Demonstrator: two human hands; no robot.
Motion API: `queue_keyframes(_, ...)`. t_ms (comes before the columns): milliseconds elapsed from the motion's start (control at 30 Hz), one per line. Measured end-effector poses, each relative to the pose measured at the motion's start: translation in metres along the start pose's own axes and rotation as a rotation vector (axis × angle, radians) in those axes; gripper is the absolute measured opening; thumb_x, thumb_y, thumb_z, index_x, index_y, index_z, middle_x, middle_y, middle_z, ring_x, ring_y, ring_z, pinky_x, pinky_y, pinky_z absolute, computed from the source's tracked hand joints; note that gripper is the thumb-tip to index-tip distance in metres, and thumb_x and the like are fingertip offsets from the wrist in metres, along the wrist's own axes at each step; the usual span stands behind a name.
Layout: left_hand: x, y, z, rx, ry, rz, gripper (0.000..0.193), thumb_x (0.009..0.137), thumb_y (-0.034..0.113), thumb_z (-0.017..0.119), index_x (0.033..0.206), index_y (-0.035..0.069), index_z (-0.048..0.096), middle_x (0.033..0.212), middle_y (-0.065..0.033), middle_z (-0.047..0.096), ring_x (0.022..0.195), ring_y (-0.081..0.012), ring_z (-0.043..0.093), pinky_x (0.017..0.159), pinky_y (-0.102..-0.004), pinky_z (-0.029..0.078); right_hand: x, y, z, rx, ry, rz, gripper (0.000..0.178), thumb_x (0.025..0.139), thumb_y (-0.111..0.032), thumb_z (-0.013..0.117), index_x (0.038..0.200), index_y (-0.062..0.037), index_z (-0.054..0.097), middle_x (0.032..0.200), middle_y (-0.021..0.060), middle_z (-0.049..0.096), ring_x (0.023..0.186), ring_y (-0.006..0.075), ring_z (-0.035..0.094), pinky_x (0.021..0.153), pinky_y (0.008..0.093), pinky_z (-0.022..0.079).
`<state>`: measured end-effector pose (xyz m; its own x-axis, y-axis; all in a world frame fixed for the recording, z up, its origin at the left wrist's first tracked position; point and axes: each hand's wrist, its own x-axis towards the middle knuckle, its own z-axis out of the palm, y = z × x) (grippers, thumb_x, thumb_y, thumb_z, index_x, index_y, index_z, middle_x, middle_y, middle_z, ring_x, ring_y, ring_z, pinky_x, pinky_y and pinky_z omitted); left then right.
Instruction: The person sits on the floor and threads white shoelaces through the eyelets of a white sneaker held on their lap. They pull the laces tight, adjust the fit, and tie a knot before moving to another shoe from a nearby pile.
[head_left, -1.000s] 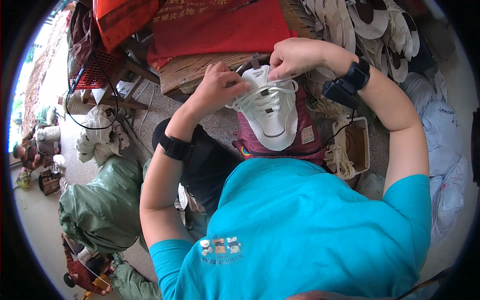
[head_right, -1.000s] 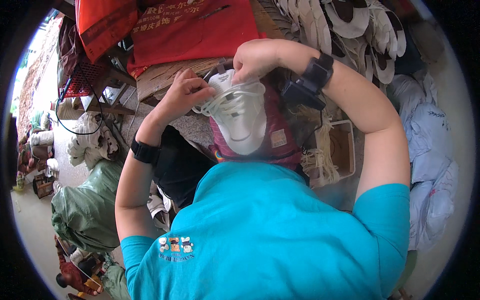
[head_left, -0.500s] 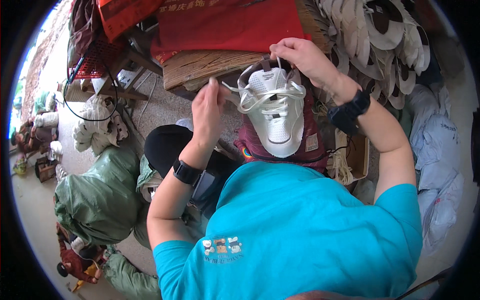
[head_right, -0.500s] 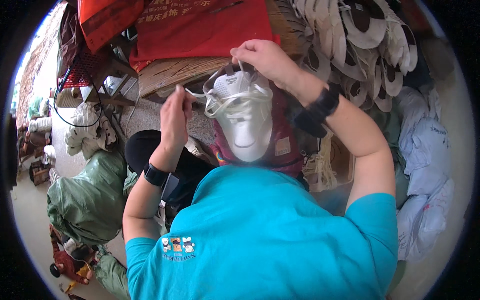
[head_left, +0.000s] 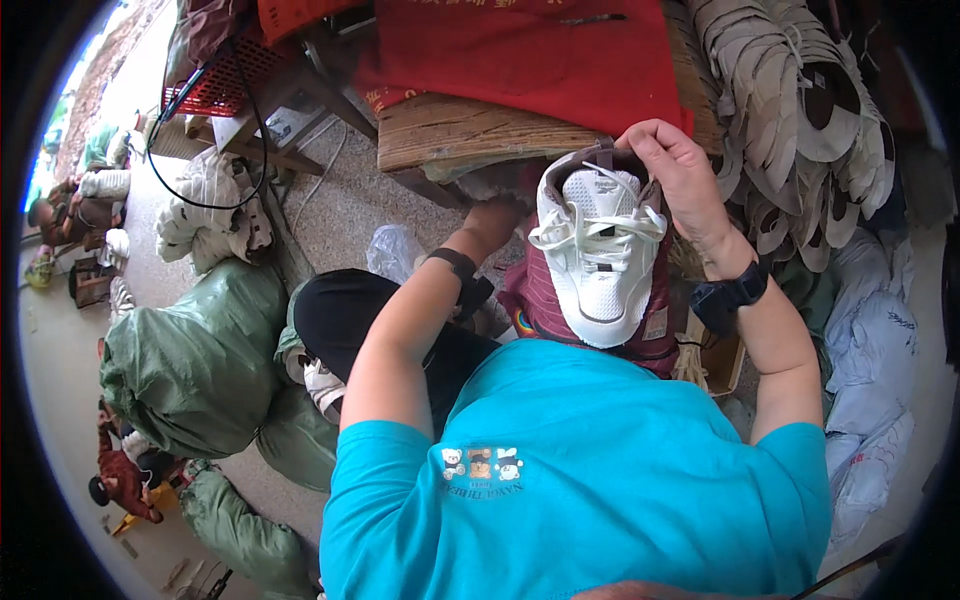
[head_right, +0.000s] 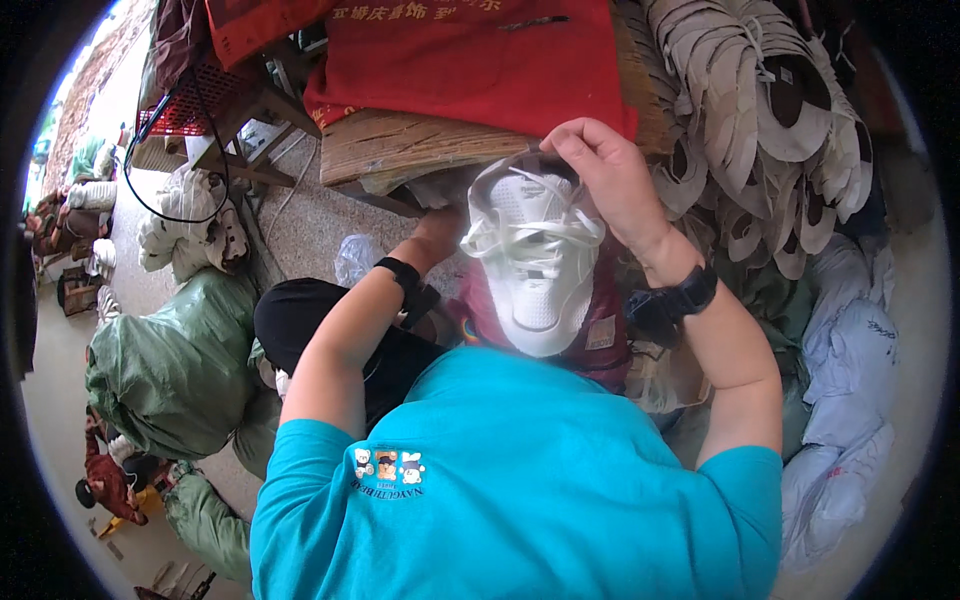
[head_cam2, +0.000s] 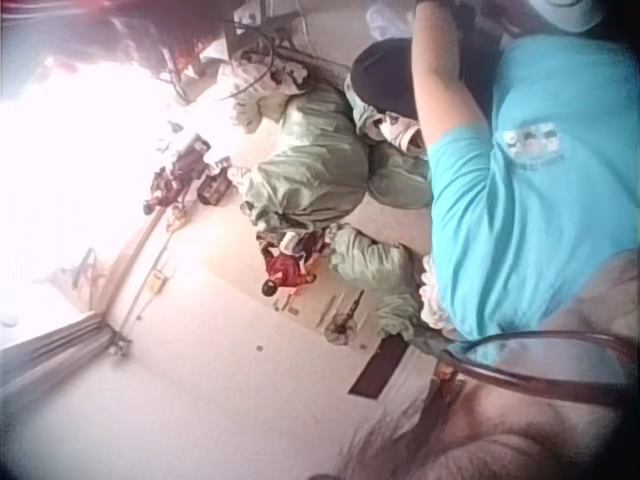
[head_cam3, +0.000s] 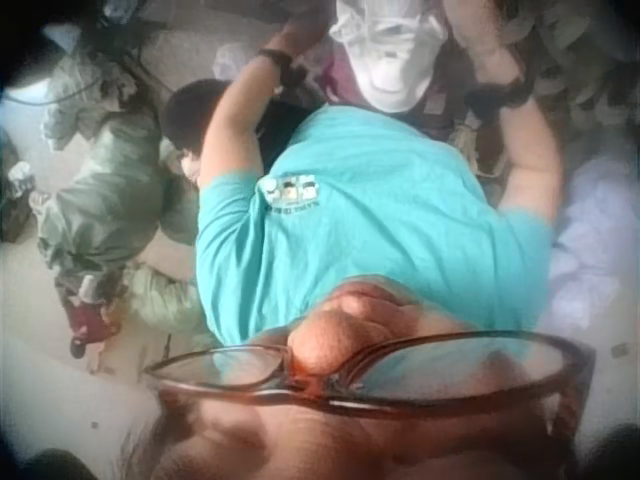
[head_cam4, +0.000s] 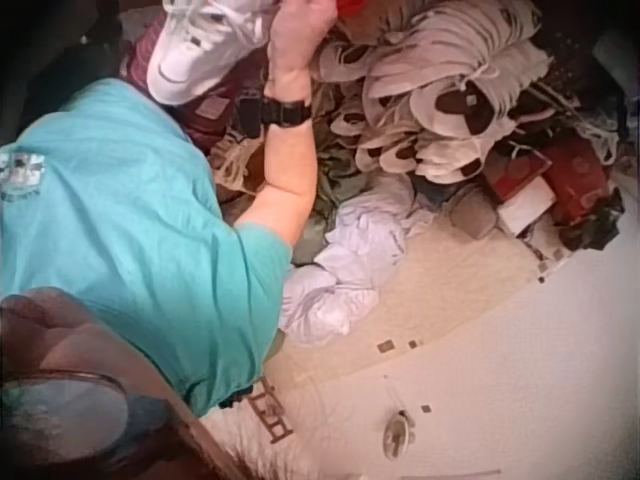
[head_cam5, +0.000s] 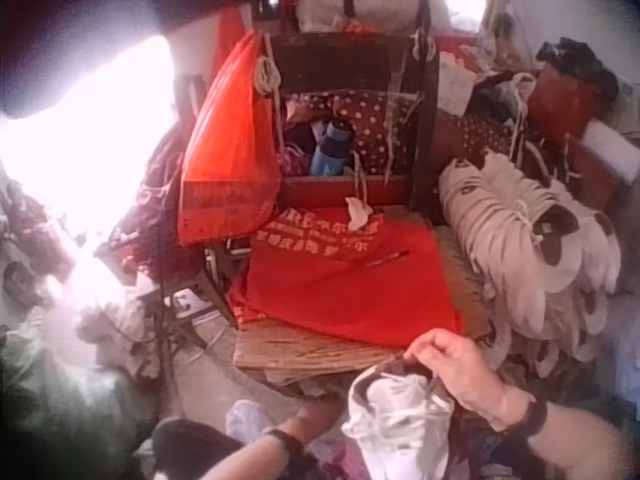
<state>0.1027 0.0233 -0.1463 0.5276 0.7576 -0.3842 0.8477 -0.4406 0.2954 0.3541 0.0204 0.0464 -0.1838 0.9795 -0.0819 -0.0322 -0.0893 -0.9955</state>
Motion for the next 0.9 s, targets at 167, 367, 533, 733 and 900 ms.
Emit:
queue_keyframes(167, -0.016, 0.007, 0.0, 0.041, -0.127, -0.012, 0.028, 0.089, 0.018, 0.06, 0.113, 0.012, 0.072, 0.112, -0.0141, 0.072, 0.113, -0.0294, 0.067, 0.093, -0.0446, 0.053, 0.002, 0.002, -0.002, -0.005, 0.001, 0.013, 0.016, 0.104, -0.019, 0.057, 0.104, -0.0057, 0.065, 0.098, -0.0019, 0.066, 0.089, 0.0041, 0.06, 0.083, 0.0211, 0.049)
queue_keyframes(367, -0.099, 0.031, -0.095, 0.562, -0.31, 0.146, 0.019, 0.084, 0.021, 0.063, 0.092, 0.01, 0.075, 0.111, -0.0094, 0.069, 0.113, -0.025, 0.061, 0.098, -0.0421, 0.039, 0.002, -0.005, 0.007, -0.052, -0.009, -0.034, 0.016, 0.102, -0.019, 0.059, 0.105, -0.0049, 0.066, 0.097, -0.0014, 0.066, 0.087, 0.0041, 0.061, 0.079, 0.0206, 0.05)
queue_keyframes(533, -0.168, 0.087, -0.154, 0.802, 0.038, 0.25, 0.021, 0.08, 0.024, 0.063, 0.093, 0.013, 0.077, 0.103, -0.0045, 0.062, 0.101, -0.0217, 0.055, 0.087, -0.0381, 0.038, 0.0, -0.046, 0.053, -0.126, -0.247, 0.034, 0.043, 0.1, -0.042, 0.059, 0.104, -0.0006, 0.071, 0.095, 0.0063, 0.071, 0.086, 0.0135, 0.066, 0.079, 0.0274, 0.052)
queue_keyframes(733, -0.193, 0.16, -0.179, 1.225, 0.164, 0.567, 0.024, 0.081, 0.025, 0.063, 0.097, 0.013, 0.077, 0.103, -0.0025, 0.062, 0.108, -0.023, 0.053, 0.092, -0.0396, 0.038, 0.024, -0.078, 0.082, -0.117, -0.775, 0.488, 0.067, 0.092, -0.066, 0.058, 0.101, -0.0011, 0.073, 0.085, 0.008, 0.072, 0.072, 0.0141, 0.068, 0.057, 0.0247, 0.051)
queue_keyframes(900, -0.194, 0.183, -0.175, 1.23, 0.187, 0.634, 0.03, 0.082, 0.026, 0.062, 0.104, 0.011, 0.075, 0.105, -0.0021, 0.062, 0.108, -0.0237, 0.054, 0.1, -0.0451, 0.038, 0.015, -0.099, 0.08, -0.318, -0.871, 0.318, 0.041, 0.097, -0.041, 0.062, 0.097, -0.0012, 0.074, 0.077, 0.0042, 0.071, 0.064, 0.0103, 0.065, 0.054, 0.0235, 0.05)
